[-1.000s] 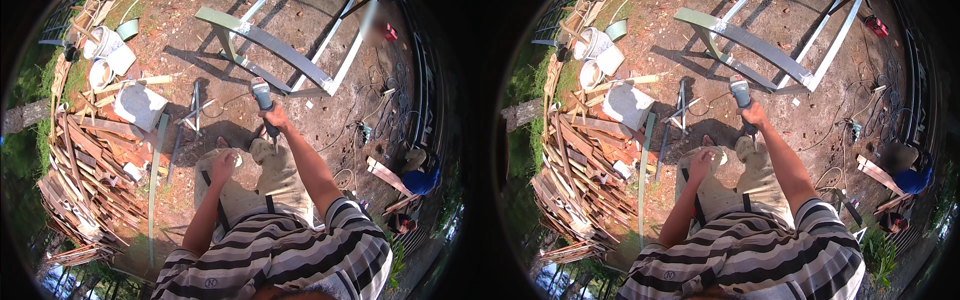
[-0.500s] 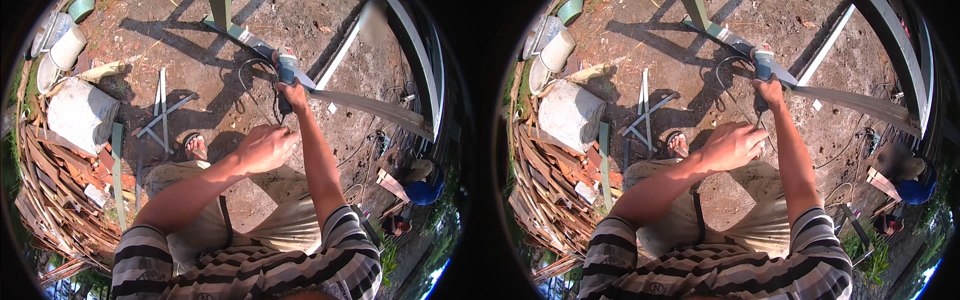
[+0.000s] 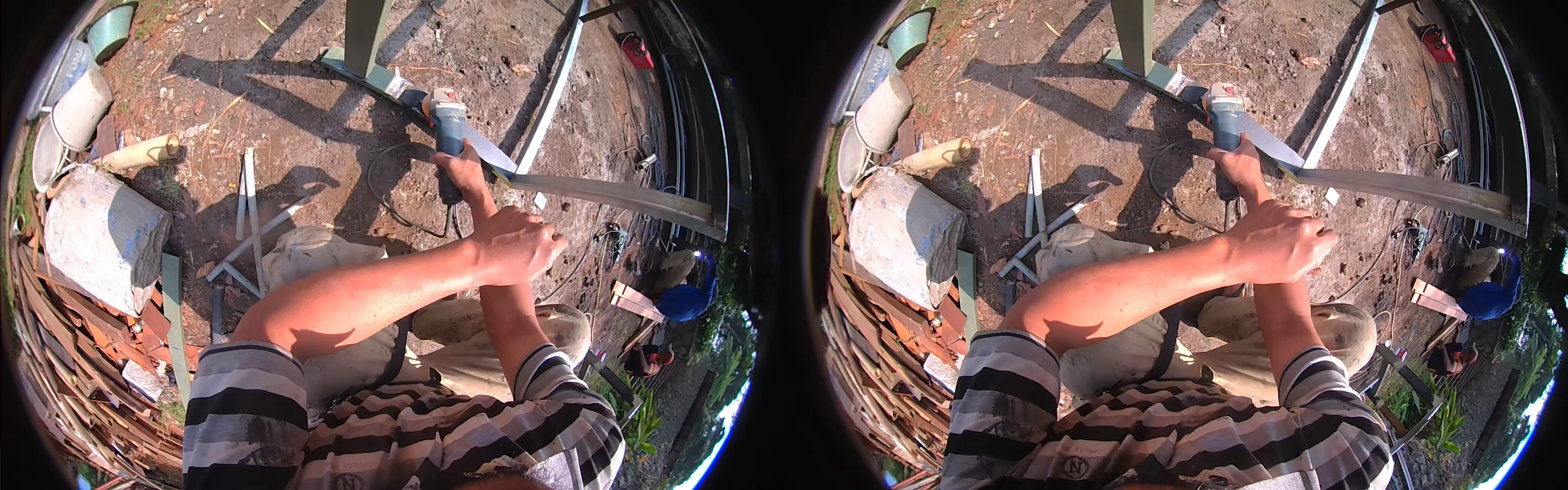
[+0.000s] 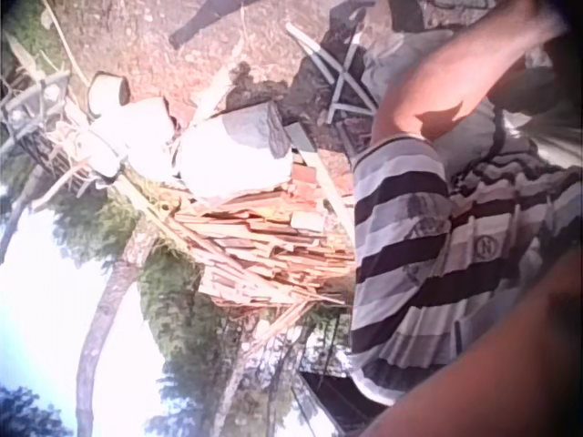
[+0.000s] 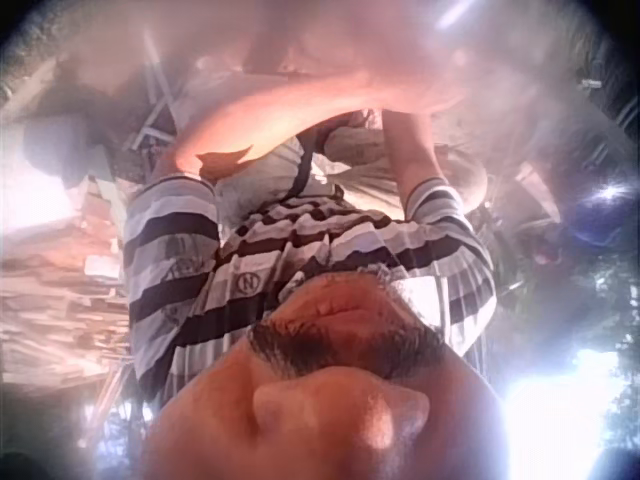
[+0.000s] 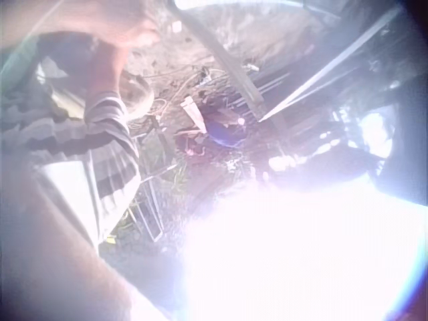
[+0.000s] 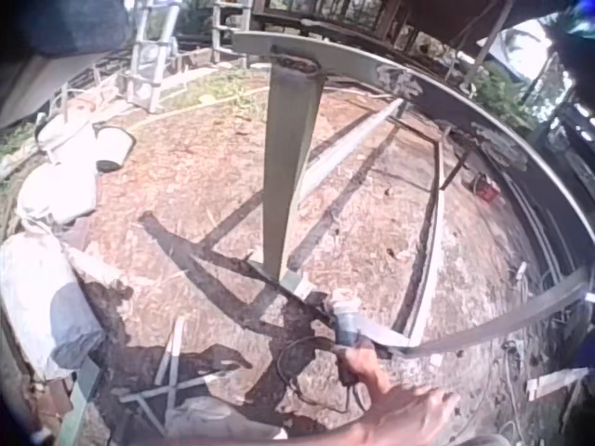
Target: The person plugs in an angle grinder and then uses it to grind the edges of a rectangular metal frame lying on the ground. The person repositions the frame and continues grinding different sections of the metal structure.
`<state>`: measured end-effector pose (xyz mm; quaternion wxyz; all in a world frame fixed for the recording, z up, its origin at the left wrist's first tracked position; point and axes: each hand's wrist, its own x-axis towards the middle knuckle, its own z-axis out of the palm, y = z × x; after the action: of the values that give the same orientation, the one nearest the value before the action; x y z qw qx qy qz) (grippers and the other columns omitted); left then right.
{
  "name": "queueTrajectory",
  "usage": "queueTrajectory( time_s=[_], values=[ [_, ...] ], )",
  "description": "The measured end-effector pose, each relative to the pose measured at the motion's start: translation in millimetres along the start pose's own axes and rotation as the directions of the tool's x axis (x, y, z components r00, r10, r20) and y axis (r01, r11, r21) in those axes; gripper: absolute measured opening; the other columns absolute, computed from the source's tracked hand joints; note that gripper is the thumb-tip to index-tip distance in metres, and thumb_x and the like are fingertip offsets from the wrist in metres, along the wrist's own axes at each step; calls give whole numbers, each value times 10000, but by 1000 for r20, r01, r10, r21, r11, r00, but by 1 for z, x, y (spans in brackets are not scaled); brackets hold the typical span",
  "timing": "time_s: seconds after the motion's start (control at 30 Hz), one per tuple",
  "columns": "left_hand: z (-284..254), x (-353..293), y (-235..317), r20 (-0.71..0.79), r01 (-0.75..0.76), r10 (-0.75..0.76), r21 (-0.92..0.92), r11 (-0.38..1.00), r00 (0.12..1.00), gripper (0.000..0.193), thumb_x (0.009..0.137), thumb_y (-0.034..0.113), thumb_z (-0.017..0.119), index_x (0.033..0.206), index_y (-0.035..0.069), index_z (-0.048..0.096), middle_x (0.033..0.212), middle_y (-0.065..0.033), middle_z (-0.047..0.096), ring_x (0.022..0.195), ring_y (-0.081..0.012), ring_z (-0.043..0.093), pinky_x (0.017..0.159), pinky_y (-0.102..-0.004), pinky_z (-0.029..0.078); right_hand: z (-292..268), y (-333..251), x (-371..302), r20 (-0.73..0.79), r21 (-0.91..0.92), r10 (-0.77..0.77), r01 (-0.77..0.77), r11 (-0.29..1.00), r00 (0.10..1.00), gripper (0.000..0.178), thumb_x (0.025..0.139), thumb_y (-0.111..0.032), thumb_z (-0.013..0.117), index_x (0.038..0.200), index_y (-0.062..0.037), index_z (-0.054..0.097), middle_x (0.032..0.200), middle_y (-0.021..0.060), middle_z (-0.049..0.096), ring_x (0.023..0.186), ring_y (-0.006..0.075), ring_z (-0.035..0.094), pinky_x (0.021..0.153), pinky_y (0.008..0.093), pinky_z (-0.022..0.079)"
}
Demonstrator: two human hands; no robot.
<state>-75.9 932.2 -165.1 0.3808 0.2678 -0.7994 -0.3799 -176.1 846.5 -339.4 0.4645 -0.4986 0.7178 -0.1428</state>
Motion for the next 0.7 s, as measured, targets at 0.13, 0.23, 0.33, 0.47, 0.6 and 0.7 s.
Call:
queueTrajectory(
  time_s=[0.13, 0.23, 0.33, 0.47, 0.6, 0.7],
  values=[
    [-8, -8, -4, -6, -10, 10, 7, 1000, 1000, 143, 852, 150, 640, 950, 46, 627, 834, -140, 690, 812, -328, 726, 695, -475, 586, 15, -11, 1, -43, -187, -117, 107, 977, 992, 667, 717, -299, 794, 1204, 93, 561, 931, 216, 705, 830, 328, 698, 754, 381, 554],
    [-9, -12, -14, 22, -1, 1, 5, 1000, 1000, 145, 853, 148, 636, 952, 42, 628, 816, -141, 688, 793, -330, 729, 684, -476, 585, 22, -7, -9, -85, -165, -113, 98, 982, 990, 675, 719, -320, 790, 1208, 85, 563, 981, 240, 704, 890, 339, 705, 794, 398, 548],
    [-8, -11, -6, 32, 9, -7, -66, 998, 999, 174, 845, 181, 668, 942, 41, 631, 809, -142, 692, 786, -328, 730, 684, -478, 584, 24, 4, -19, -152, 11, 49, -47, 999, 987, 689, 714, -337, 789, 1214, 78, 562, 1013, 252, 703, 936, 352, 702, 836, 419, 538],
    [-3, -11, -8, -10, -40, 40, -52, 998, 999, 168, 841, 198, 683, 907, 50, 640, 793, -140, 694, 768, -321, 731, 661, -468, 585, 26, 3, -17, -124, -118, -57, 42, 992, 991, 691, 708, -329, 786, 1236, 57, 563, 1020, 250, 710, 947, 353, 702, 844, 431, 534],
    [-5, -15, -20, 43, 2, -2, -12, 1000, 999, 176, 847, 209, 686, 912, 52, 643, 759, -144, 691, 748, -336, 733, 622, -458, 585, 37, -19, -19, -102, -111, -28, 17, 994, 994, 691, 708, -319, 783, 1250, 48, 563, 1048, 247, 709, 975, 348, 701, 857, 428, 534],
    [-10, -13, -12, -2, -16, 16, -59, 998, 1000, 181, 844, 211, 690, 909, 48, 645, 757, -143, 692, 741, -339, 734, 619, -467, 587, 41, 1, -18, -111, -93, -32, 22, 995, 993, 686, 707, -317, 782, 1243, 53, 565, 1044, 251, 708, 976, 348, 699, 856, 426, 535]
  ],
)
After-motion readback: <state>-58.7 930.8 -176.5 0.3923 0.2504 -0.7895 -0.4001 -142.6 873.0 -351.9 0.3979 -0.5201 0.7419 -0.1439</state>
